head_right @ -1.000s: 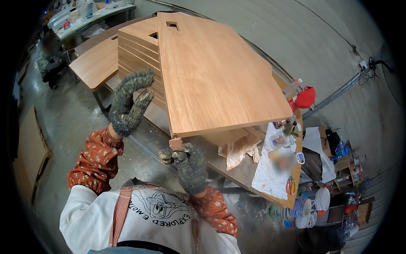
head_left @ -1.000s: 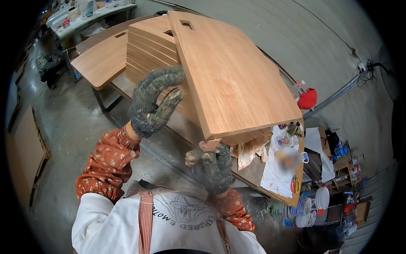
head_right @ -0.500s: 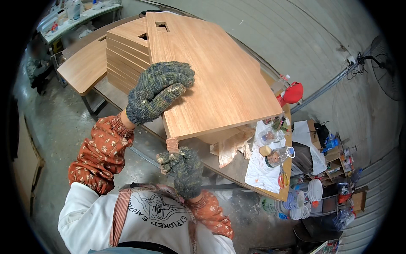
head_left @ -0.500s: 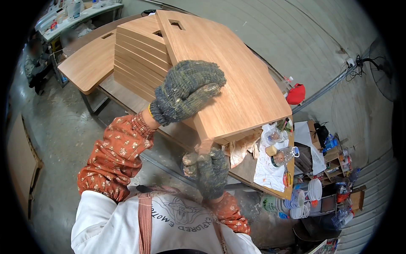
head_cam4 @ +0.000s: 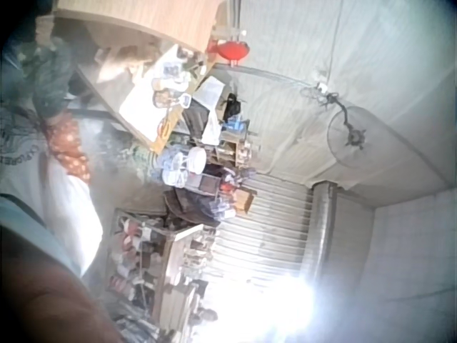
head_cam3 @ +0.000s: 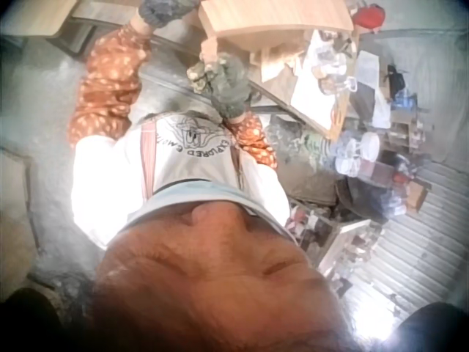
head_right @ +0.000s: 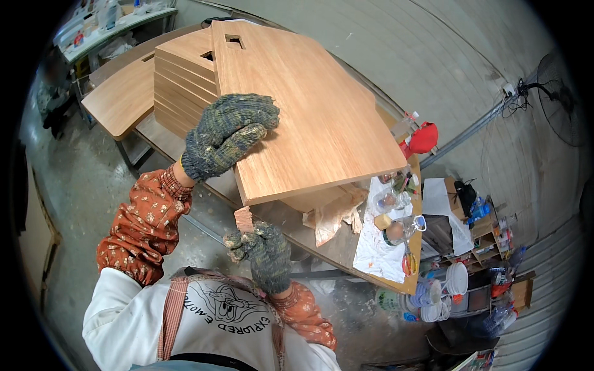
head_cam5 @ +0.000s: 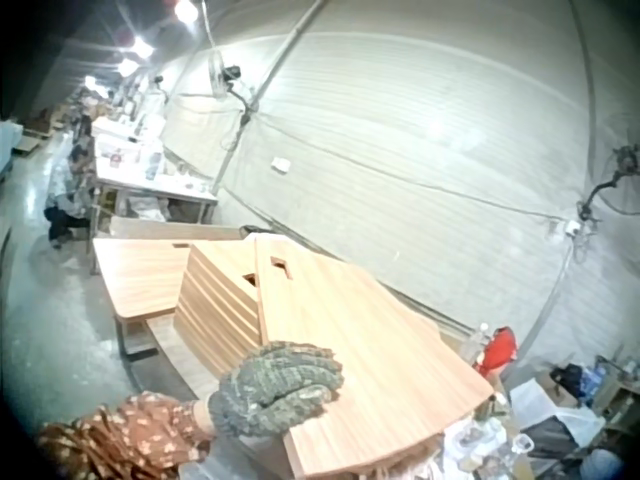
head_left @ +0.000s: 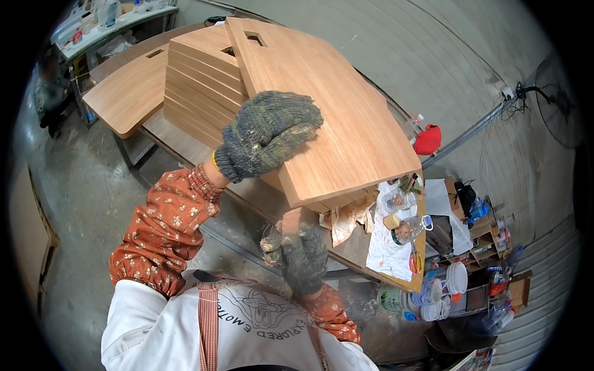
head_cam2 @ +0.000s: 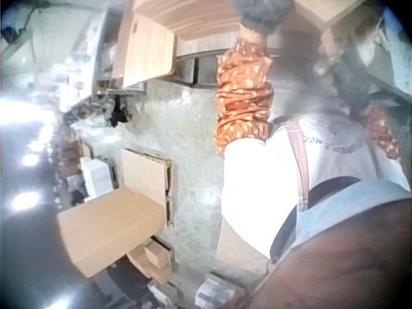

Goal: The person applies wax to the edges and surfaces of wooden panels using a sponge and a cloth.

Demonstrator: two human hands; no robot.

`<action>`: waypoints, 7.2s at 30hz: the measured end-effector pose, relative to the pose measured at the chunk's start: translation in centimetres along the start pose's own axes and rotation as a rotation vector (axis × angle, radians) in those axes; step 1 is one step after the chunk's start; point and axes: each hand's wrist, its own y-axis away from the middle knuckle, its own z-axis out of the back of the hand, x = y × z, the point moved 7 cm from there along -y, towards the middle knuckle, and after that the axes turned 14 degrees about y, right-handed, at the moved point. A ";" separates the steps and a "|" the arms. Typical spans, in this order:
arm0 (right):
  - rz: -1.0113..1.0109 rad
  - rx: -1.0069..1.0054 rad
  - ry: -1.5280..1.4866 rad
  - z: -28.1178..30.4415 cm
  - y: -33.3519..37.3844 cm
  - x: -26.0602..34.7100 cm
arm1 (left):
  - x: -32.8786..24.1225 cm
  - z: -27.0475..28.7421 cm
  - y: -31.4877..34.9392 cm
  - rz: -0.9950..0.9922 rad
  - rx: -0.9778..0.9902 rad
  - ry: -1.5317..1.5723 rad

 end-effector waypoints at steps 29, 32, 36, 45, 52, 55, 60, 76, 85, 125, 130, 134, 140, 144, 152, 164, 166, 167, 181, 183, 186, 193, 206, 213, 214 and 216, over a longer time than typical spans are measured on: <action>-0.347 0.028 -0.584 -1.6 -1.1 -2.1 | 0.7 0.3 -0.1 0.169 0.000 0.111; -0.246 0.038 -0.632 -1.9 -1.1 -2.8 | 0.5 0.2 -0.2 0.175 0.029 0.086; -0.173 0.010 -0.611 -2.0 -1.0 -4.0 | 0.8 0.2 -0.2 0.214 0.004 0.175; -0.246 -0.031 -0.571 -1.4 -0.2 -3.7 | 1.7 -0.5 0.9 0.532 0.021 0.418; -0.315 -0.032 -0.641 -1.4 -0.3 -3.6 | 1.7 0.1 0.4 0.382 -0.036 0.319; -0.320 -0.011 -0.633 -1.4 0.0 -3.7 | 1.3 0.2 0.2 0.284 -0.042 0.249; -0.306 -0.010 -0.625 -1.1 0.4 -3.6 | 1.3 0.6 -0.1 0.299 -0.040 0.324; -0.236 -0.085 -0.526 0.8 1.2 -3.5 | -6.0 0.0 0.5 0.231 0.157 0.104; -0.190 -0.121 -0.550 1.4 1.6 -4.5 | -5.8 -0.5 0.9 0.170 0.230 0.073; -0.238 -0.292 -0.546 3.7 4.6 -6.4 | -8.3 -0.6 3.4 -0.321 0.400 -0.969; -0.234 -0.299 -0.550 3.6 4.7 -7.0 | -8.1 0.2 3.5 -0.272 0.403 -0.832; -0.256 -0.296 -0.585 3.4 4.9 -7.0 | -7.0 2.0 4.3 -0.127 0.173 -0.599; -0.279 -0.305 -0.555 3.5 5.0 -6.8 | -8.0 1.0 5.8 -0.219 0.331 -0.807; -0.280 -0.311 -0.540 3.5 5.0 -6.6 | -8.6 0.1 5.5 -0.270 0.318 -0.912; -0.262 -0.306 -0.563 3.5 5.2 -6.9 | -8.2 -0.5 4.4 -0.299 0.292 -1.089; -0.327 -0.342 -0.530 3.7 5.5 -6.8 | -8.7 -1.0 4.4 -0.309 0.356 -1.001; -0.341 -0.319 -0.531 3.5 5.4 -6.7 | -9.1 -0.6 5.1 -0.329 0.357 -1.014; -0.344 -0.301 -0.513 3.5 5.3 -6.6 | -9.3 -0.5 5.5 -0.341 0.358 -1.023; -0.308 -0.258 -0.553 3.2 5.7 -7.3 | -8.3 -0.7 4.7 -0.306 0.290 -1.075; -0.288 -0.248 -0.573 3.2 5.6 -7.2 | -8.2 -0.2 4.7 -0.265 0.287 -0.937; -0.346 -0.244 -0.570 3.3 5.5 -6.8 | -8.1 0.8 4.1 -0.133 0.288 -0.617; -0.300 -0.250 -0.583 2.9 5.1 -6.8 | -6.7 0.5 3.0 0.152 0.315 -0.292; -0.059 0.016 -0.303 0.2 -0.4 -2.5 | -6.3 -0.7 5.6 0.147 0.233 -0.271; -0.127 -0.013 -0.517 -1.2 -1.7 -4.0 | -5.1 -2.1 6.2 0.127 0.186 -0.120; -0.124 -0.003 -0.502 -1.1 -1.7 -3.8 | -5.2 -2.2 6.0 0.144 0.174 -0.081; -0.118 0.019 -0.470 -0.7 -1.6 -2.9 | -4.8 -2.1 6.6 0.248 0.121 -0.003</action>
